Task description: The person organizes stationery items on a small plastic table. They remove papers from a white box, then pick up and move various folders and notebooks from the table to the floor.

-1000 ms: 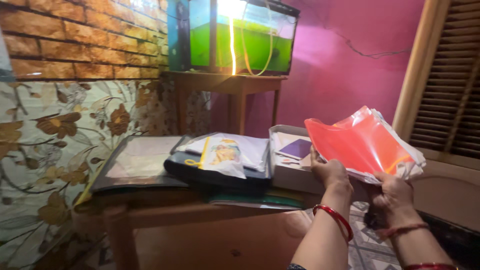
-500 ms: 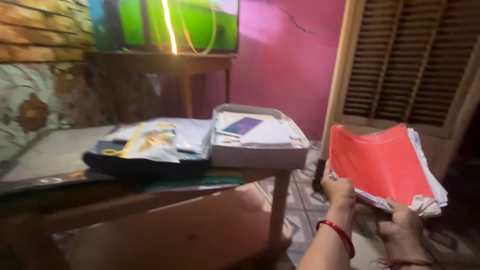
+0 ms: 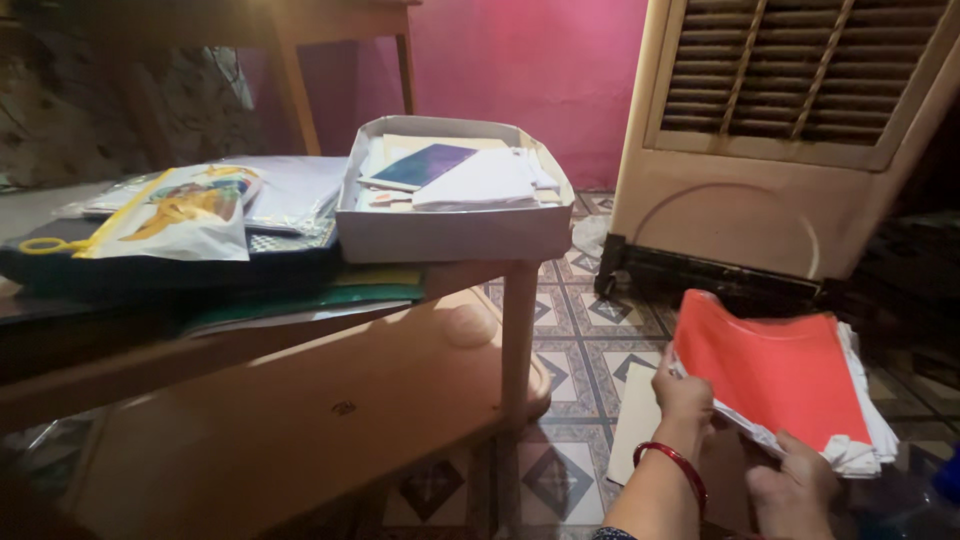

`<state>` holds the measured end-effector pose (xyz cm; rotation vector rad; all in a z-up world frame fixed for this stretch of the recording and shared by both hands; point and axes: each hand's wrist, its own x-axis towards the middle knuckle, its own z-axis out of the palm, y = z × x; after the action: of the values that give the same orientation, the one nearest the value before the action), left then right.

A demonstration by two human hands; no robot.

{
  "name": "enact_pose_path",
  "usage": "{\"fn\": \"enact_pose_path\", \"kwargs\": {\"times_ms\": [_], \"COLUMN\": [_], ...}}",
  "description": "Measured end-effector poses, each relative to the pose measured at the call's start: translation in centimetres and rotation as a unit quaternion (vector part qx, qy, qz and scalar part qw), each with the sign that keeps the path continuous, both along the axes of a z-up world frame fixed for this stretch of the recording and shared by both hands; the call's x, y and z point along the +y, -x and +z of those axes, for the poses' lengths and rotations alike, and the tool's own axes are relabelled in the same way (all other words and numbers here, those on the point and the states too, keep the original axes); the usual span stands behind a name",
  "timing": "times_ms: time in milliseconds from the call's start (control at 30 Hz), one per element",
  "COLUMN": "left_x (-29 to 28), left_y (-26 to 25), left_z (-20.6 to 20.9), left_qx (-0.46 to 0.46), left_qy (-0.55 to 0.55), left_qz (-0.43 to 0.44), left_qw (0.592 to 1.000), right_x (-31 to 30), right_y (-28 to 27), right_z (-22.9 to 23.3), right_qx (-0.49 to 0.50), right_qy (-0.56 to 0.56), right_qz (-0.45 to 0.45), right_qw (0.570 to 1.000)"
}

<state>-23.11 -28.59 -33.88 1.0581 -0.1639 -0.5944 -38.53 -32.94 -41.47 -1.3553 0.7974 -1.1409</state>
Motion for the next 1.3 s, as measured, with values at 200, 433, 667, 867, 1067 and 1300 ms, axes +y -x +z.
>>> {"fn": "enact_pose_path", "kwargs": {"times_ms": [200, 433, 667, 867, 1067, 1300], "left_x": [2.7, 4.3, 1.1, 1.6, 5.1, 15.7], "left_y": [1.4, 1.7, -1.5, -7.1, -15.3, -19.6], "left_z": [0.2, 2.3, 7.3, 15.1, 25.1, 32.7], "left_qx": [-0.054, 0.028, -0.018, -0.008, -0.052, -0.001], "left_qy": [-0.239, -0.155, -0.074, 0.241, 0.202, 0.142], "left_qz": [-0.109, -0.079, 0.005, 0.053, 0.134, 0.214], "left_qw": [0.963, 0.984, 0.997, 0.969, 0.969, 0.966], "right_x": [-3.4, -4.5, -7.0, -6.8, 0.3, 7.6], "right_y": [-1.6, -5.6, -12.1, -19.2, -25.6, -36.7], "right_z": [-4.0, -5.5, 3.9, 15.9, 28.9, 35.4], "right_qx": [-0.068, -0.124, -0.271, -0.353, -0.315, -0.139], "right_qy": [-0.209, -0.339, -0.318, -0.288, -0.242, -0.212], "right_qz": [0.0, 0.034, 0.049, 0.143, 0.271, 0.418], "right_qw": [0.976, 0.932, 0.907, 0.879, 0.877, 0.872]}}
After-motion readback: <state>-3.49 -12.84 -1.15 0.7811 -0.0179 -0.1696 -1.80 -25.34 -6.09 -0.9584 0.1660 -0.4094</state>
